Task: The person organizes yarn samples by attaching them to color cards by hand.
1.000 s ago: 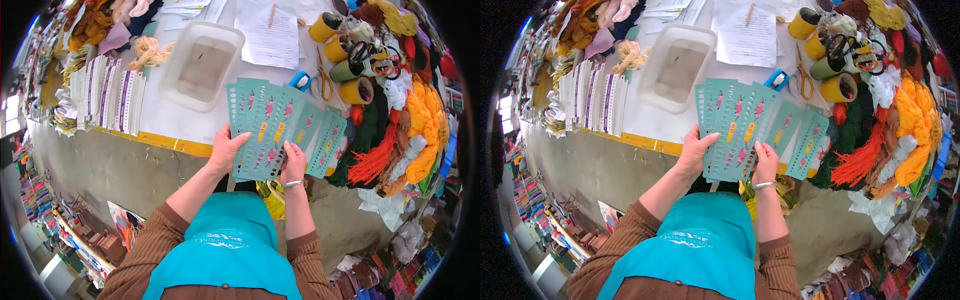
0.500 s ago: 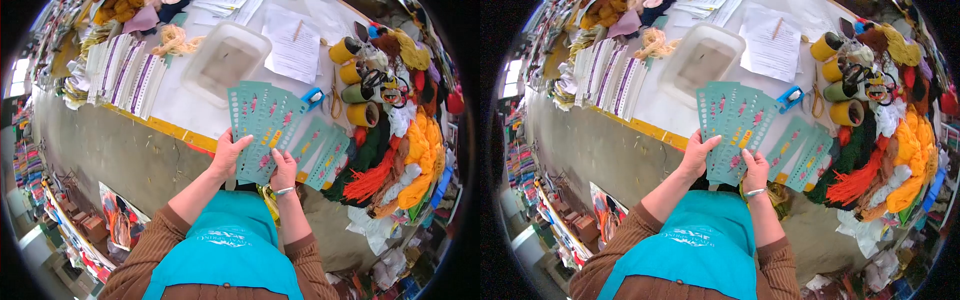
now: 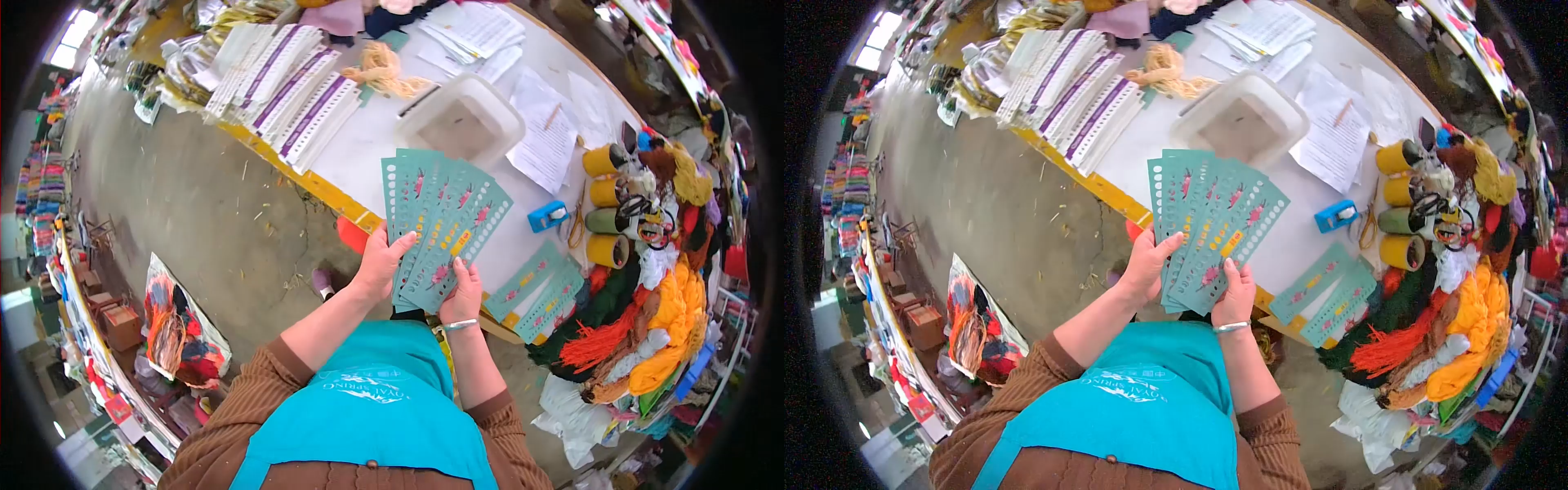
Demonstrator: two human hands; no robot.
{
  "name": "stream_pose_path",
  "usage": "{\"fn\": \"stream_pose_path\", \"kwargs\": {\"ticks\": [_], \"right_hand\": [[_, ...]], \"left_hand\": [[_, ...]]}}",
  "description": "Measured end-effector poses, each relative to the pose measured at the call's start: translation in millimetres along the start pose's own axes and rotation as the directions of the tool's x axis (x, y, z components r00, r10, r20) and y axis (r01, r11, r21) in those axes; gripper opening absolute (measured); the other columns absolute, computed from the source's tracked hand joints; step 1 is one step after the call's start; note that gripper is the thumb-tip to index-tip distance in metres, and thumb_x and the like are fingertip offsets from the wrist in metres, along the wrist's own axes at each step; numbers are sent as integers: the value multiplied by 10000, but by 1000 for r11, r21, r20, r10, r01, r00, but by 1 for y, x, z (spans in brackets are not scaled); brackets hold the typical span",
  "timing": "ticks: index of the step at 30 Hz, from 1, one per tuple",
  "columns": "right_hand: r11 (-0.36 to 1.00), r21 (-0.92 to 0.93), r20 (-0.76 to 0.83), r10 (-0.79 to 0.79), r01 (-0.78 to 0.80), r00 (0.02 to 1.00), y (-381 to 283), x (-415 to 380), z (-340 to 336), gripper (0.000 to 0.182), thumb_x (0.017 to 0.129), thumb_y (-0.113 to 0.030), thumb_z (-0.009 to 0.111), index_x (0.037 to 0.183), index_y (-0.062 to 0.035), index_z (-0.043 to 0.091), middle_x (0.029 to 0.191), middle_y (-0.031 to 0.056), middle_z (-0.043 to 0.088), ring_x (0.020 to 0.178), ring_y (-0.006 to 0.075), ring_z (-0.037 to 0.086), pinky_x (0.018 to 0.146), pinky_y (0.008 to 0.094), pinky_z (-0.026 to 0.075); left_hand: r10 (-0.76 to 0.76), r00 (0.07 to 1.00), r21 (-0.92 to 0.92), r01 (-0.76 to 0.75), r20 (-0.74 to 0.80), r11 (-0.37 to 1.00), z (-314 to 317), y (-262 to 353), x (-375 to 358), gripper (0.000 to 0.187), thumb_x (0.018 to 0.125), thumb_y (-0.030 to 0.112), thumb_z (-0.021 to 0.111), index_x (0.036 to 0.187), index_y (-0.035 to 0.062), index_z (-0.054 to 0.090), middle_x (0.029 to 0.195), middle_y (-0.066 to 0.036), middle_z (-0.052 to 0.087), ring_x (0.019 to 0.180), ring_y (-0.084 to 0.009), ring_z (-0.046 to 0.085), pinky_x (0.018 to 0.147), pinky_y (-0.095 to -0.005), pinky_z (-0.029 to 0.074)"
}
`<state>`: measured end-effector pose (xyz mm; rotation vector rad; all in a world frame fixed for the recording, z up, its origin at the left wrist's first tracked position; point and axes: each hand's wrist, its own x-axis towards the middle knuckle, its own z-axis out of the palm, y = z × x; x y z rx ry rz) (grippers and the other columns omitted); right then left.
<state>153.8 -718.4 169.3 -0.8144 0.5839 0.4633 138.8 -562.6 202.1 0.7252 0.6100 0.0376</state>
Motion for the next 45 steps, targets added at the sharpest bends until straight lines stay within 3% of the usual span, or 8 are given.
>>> {"fn": "stream_pose_path", "kwargs": {"ticks": [10,17,24,25,29,32,36,45], "right_hand": [[951,-308,175,47,9,983,162,-45,122,164,940,-95,549,1086,-39,596,1025,42,657,893,131,623,801,287,503],[686,-723,457,392,77,799,318,-103,240,139,954,-135,535,1042,-29,528,831,36,618,726,114,597,682,268,500],[506,-764,623,419,400,660,420,-93,330,191,944,-149,552,1073,-13,515,860,46,616,749,123,600,688,282,496],[486,-820,553,538,301,636,427,-83,343,225,926,-144,585,1094,-12,515,896,52,621,810,130,607,734,288,506],[636,-767,492,669,-87,557,449,-84,435,261,891,-81,608,1127,-30,506,1042,92,621,901,181,631,780,317,529],[692,-659,450,678,-296,581,483,-70,493,265,885,-58,587,1138,-20,517,1091,113,626,972,233,642,822,365,539],[810,-367,452,586,-459,673,535,-25,599,184,870,-69,603,1049,-26,595,1056,92,666,954,229,654,767,351,553],[884,-468,683,373,-17,628,573,82,835,138,884,-57,609,1017,-21,625,954,44,671,849,125,639,766,284,517]], "left_hand": [[165,985,-35,-167,-56,985,-162,109,-60,302,952,70,503,1248,33,459,1149,-84,592,1018,-154,569,909,-320,464],[387,893,415,-269,-231,869,-324,218,-127,325,922,136,541,1211,-7,498,1089,-101,619,991,-162,572,878,-318,464],[451,842,224,-398,-297,890,-418,310,-148,308,930,87,518,1230,24,498,1139,-91,605,1032,-169,577,897,-347,481],[423,834,113,-411,-355,904,-428,322,-144,285,929,89,522,1208,32,510,1124,-89,611,1026,-175,586,884,-360,491],[461,738,-174,-602,-492,779,-478,401,-124,273,922,72,539,1191,45,506,1082,-63,627,971,-197,613,848,-372,509],[560,601,-125,-737,-570,664,-505,473,-96,235,921,89,543,1149,38,518,1065,-74,626,948,-186,618,833,-363,512],[557,639,-221,-739,-530,637,-544,567,-60,291,860,50,604,1142,38,532,1084,-77,626,986,-210,617,849,-394,510],[593,700,-190,-695,-398,694,-653,756,-76,353,896,144,527,1241,82,494,1106,-95,627,993,-233,625,856,-409,517]]}}
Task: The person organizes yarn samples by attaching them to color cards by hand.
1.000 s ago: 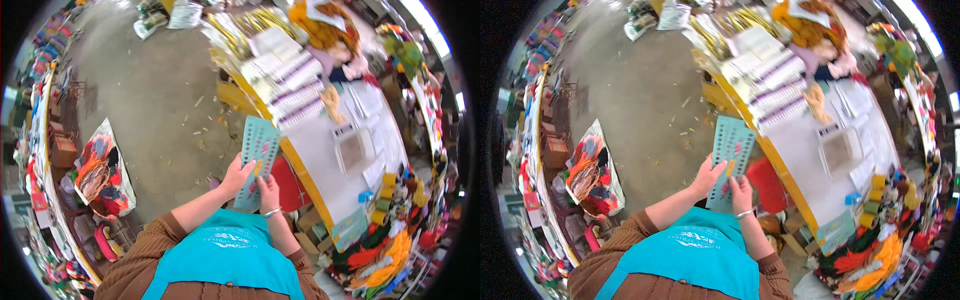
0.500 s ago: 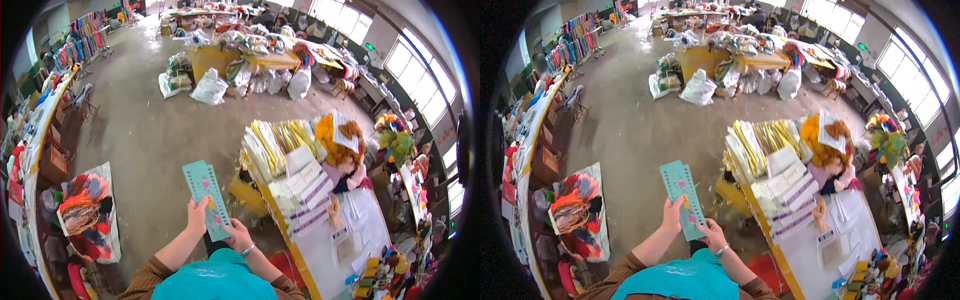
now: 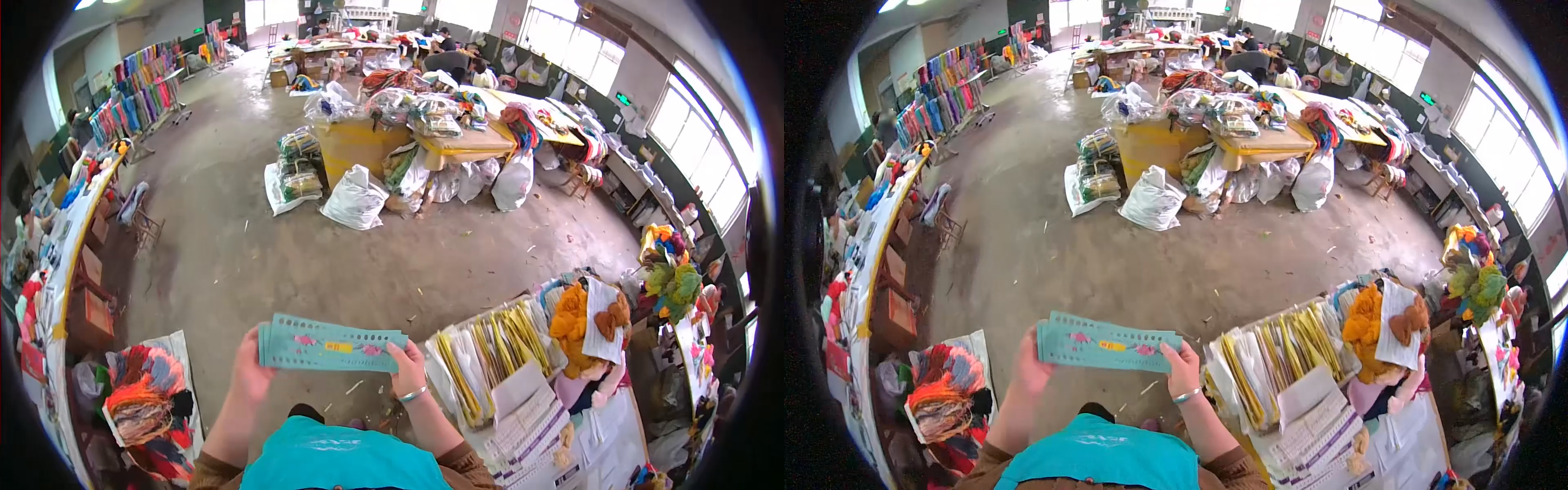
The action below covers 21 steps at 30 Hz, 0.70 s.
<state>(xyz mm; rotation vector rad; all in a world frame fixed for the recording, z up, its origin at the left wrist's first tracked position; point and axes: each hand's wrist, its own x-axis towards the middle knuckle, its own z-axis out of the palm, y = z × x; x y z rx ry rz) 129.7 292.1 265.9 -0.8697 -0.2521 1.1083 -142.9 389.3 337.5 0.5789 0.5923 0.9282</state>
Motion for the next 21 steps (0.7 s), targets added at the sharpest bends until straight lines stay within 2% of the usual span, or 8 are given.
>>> {"fn": "stream_pose_path", "kwargs": {"ticks": [2,3,6,14,17,18,20,21], "right_hand": [[998,-66,62,-4,8,998,-5,44,8,136,888,-65,606,1018,-27,621,951,29,664,850,106,624,765,272,505],[991,-135,126,-4,21,992,-4,66,11,135,891,-73,603,1019,-32,617,947,14,657,851,88,608,763,259,492],[947,-288,104,-118,144,987,10,140,18,138,891,-85,606,1020,-36,610,945,-6,642,851,64,581,759,239,473],[970,-207,-74,-147,129,986,-88,292,11,177,878,-84,632,1037,-14,599,930,5,652,834,71,593,743,236,480],[901,-397,-61,-216,175,975,-133,318,1,183,867,-85,649,1019,4,603,888,-15,633,805,52,562,719,219,465],[903,-389,-98,-235,181,967,-144,327,-1,183,867,-85,649,1019,4,603,888,-15,633,805,52,562,719,219,465],[815,-555,-119,-277,167,954,-168,351,-11,185,853,-89,657,1002,14,615,863,-17,627,786,53,561,698,219,465],[816,-553,-142,-294,171,945,-180,366,-19,185,853,-89,657,1002,14,615,863,-17,627,786,53,561,698,219,465]], "left_hand": [[3,989,144,18,-146,989,2,19,40,374,904,173,487,1263,70,465,1124,-94,617,1004,-239,622,860,-399,518],[42,999,226,-41,-1,973,-13,15,65,362,886,119,507,1240,52,476,1124,-90,609,1024,-227,607,888,-368,496],[21,998,482,7,-53,876,-20,1,136,379,860,50,536,1235,42,481,1109,-91,605,1046,-203,585,921,-333,465],[-427,876,470,286,225,835,63,36,391,532,842,26,573,1349,64,419,1137,-95,611,1041,-172,572,936,-343,441],[-664,548,737,122,509,665,116,20,488,521,894,167,568,1377,64,402,1155,-109,611,1049,-171,568,937,-361,432],[-690,513,750,128,510,650,143,7,514,521,894,167,568,1377,64,402,1155,-109,611,1049,-171,568,937,-361,432],[-854,213,878,-182,474,442,191,-27,560,470,915,193,550,1350,53,436,1164,-107,607,1040,-178,566,942,-356,426],[-862,185,877,-191,472,440,210,-49,580,470,915,193,550,1350,53,436,1164,-107,607,1040,-178,566,942,-356,426]]}}
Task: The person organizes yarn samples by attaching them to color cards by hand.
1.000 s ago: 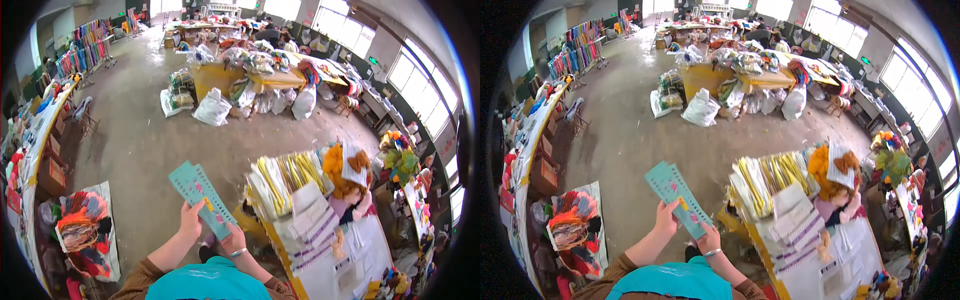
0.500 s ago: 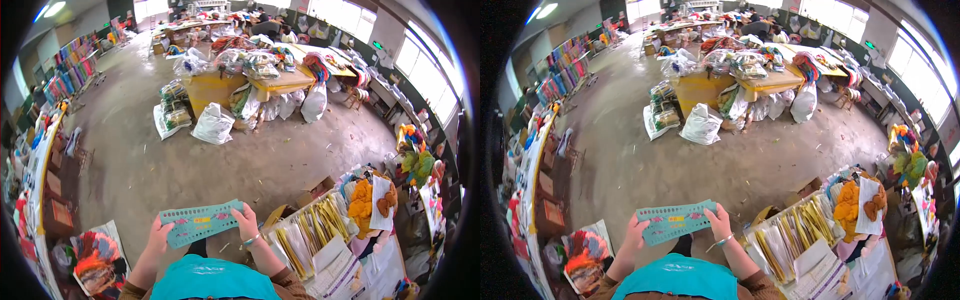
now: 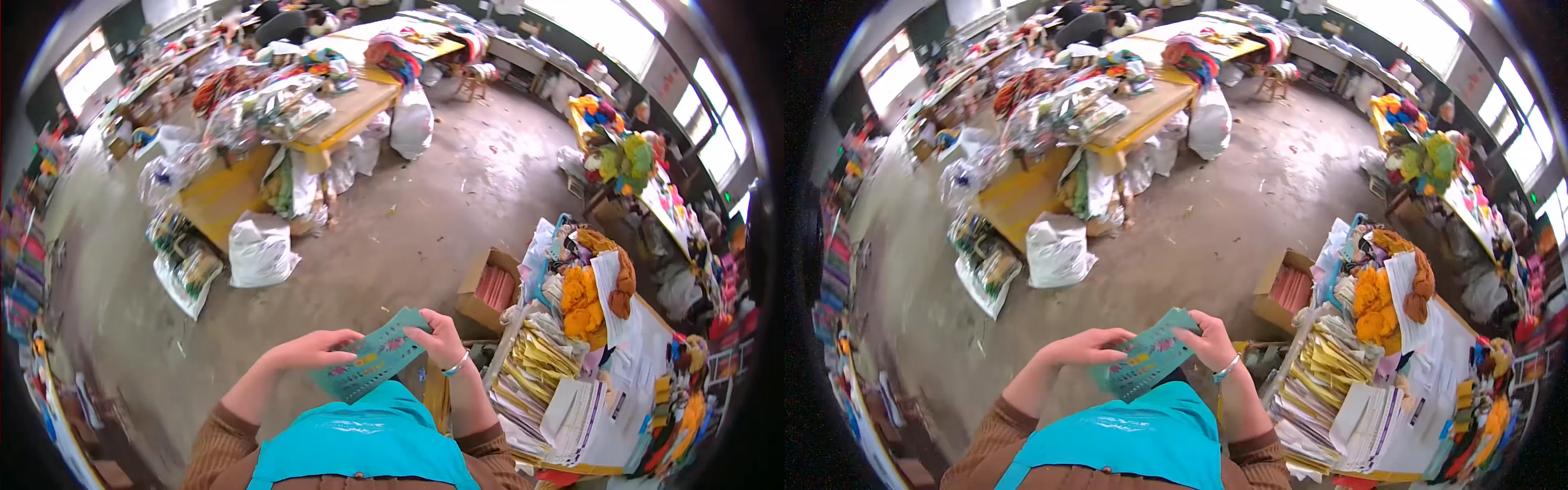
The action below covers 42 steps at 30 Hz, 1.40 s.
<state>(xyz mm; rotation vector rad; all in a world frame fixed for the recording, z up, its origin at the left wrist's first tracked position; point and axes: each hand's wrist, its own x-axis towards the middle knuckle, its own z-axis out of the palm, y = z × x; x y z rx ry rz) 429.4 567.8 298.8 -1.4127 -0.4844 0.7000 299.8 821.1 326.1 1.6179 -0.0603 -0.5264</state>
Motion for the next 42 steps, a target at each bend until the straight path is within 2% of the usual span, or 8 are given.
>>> {"fn": "stream_pose_path", "kwargs": {"ticks": [2,5,8,13,16,24,31,42], "right_hand": [[998,-48,-67,-44,41,997,-5,41,-20,196,840,-91,664,991,25,619,840,-14,622,777,51,556,678,217,463],[998,-28,-274,-65,60,960,-22,109,-60,203,830,-90,672,994,22,628,861,0,636,798,55,565,680,219,467],[773,602,-366,43,201,930,-34,180,-100,362,919,-194,577,1238,-41,501,1027,73,648,839,150,639,744,284,521],[950,300,-267,-2,85,964,-27,291,-124,380,965,-266,504,1278,-59,440,1088,115,616,966,202,616,787,336,514],[992,-28,-162,-130,127,978,-35,351,-113,331,948,-211,551,1210,-30,462,1017,112,633,940,175,621,770,320,505],[991,71,-308,-88,115,947,-45,540,-245,221,940,-114,555,1120,-1,496,928,51,625,832,93,594,739,264,498],[982,115,-637,-43,149,770,-82,659,-378,230,921,-105,587,1107,11,518,928,35,622,824,75,575,722,226,471],[977,113,-754,-35,183,655,-101,851,-655,116,934,-122,588,864,-30,580,764,-44,581,659,19,475,579,180,382]], "left_hand": [[38,980,201,-78,195,976,-29,2,68,391,933,188,537,1293,43,485,1148,-105,608,1028,-176,560,923,-346,434],[121,982,23,-125,147,992,-67,9,150,309,943,166,527,1212,14,513,1086,-72,606,1009,-162,553,890,-331,447],[89,994,-199,-98,-57,975,-118,26,217,288,936,135,538,1198,18,521,1075,-44,604,985,-129,552,876,-309,452],[13,863,-578,-349,-504,738,-189,72,314,180,951,69,482,1126,46,518,1014,-44,618,893,-131,606,792,-297,505],[17,721,-500,-497,-692,710,-218,81,375,176,954,63,476,1124,50,519,1024,-46,615,903,-130,604,796,-302,505],[-76,928,-889,-323,-365,325,-331,121,568,239,1002,187,415,1140,20,515,1065,-110,623,958,-190,622,829,-345,522],[-37,951,-722,-207,-306,660,-401,180,779,260,998,225,468,1075,0,573,924,-67,656,793,-135,631,744,-296,530],[-68,995,-811,-20,-74,585,-474,275,1113,280,945,256,587,1033,-8,621,924,-82,675,794,-130,640,719,-298,543]]}}
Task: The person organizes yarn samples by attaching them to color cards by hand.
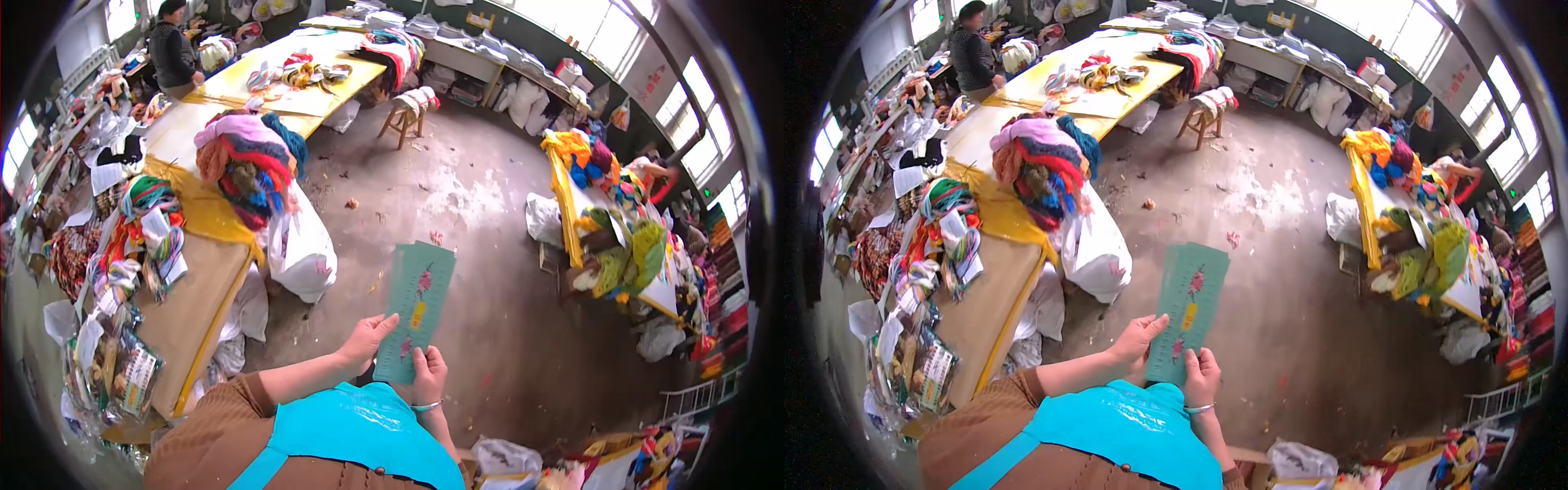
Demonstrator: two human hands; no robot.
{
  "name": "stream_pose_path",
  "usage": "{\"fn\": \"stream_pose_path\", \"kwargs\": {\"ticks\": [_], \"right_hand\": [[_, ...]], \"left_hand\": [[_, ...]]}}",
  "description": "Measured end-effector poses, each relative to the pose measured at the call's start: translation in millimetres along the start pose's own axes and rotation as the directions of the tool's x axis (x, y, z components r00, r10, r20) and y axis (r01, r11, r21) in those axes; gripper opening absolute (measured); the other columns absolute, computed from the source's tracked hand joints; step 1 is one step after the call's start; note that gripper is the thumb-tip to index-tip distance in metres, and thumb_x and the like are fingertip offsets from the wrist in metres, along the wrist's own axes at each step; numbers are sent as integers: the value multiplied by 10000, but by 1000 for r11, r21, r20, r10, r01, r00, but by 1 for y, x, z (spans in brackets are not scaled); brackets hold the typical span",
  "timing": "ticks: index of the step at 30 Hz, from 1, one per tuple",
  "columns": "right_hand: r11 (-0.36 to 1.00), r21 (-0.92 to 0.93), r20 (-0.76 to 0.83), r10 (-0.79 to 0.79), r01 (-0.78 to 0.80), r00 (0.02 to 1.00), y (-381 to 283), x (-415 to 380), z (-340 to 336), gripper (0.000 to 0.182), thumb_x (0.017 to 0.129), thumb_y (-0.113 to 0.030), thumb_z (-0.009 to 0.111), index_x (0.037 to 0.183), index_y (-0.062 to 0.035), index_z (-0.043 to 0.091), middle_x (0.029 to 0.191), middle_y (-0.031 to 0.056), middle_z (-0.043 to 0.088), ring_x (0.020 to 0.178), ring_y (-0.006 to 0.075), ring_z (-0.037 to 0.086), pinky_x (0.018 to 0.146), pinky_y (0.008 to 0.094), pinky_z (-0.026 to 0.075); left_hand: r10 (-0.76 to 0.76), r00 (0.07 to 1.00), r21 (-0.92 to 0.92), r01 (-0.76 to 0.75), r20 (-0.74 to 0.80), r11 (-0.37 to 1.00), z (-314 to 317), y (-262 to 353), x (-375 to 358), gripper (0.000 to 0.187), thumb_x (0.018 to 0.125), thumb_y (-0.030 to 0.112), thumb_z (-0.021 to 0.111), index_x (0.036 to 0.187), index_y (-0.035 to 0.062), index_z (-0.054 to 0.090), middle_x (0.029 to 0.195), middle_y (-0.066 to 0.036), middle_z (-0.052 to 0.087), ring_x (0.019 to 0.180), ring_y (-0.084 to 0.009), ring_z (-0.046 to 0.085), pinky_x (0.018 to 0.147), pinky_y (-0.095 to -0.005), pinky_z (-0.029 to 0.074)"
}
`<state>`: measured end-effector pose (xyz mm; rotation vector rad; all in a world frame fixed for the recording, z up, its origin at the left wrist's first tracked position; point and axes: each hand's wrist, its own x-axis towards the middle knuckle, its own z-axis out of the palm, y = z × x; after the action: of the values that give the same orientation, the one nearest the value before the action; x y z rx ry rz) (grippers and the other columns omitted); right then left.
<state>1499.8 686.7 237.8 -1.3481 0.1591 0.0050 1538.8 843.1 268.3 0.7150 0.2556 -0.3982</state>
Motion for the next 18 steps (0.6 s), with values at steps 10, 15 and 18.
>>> {"fn": "stream_pose_path", "kwargs": {"ticks": [10,15,18], "right_hand": [[981,-182,375,132,-67,918,-21,302,74,140,929,-148,591,863,-26,569,747,-59,522,665,17,438,579,189,369],[957,-286,499,183,-39,847,0,442,132,150,926,-158,599,867,-24,570,741,-55,519,671,18,432,584,188,372],[942,-335,520,188,-3,833,10,531,164,151,926,-163,600,871,-25,571,742,-54,517,670,19,429,581,190,369]], "left_hand": [[224,930,-18,-240,-292,971,-35,117,216,242,949,227,573,1022,-2,598,938,-94,672,813,-161,654,752,-329,545],[245,890,-130,-315,-384,940,-71,184,317,217,948,214,577,1041,19,563,979,-89,651,889,-163,633,818,-330,521],[225,908,-123,-283,-354,951,-88,237,388,234,958,231,558,1071,26,564,984,-79,650,912,-161,626,811,-333,522]]}}
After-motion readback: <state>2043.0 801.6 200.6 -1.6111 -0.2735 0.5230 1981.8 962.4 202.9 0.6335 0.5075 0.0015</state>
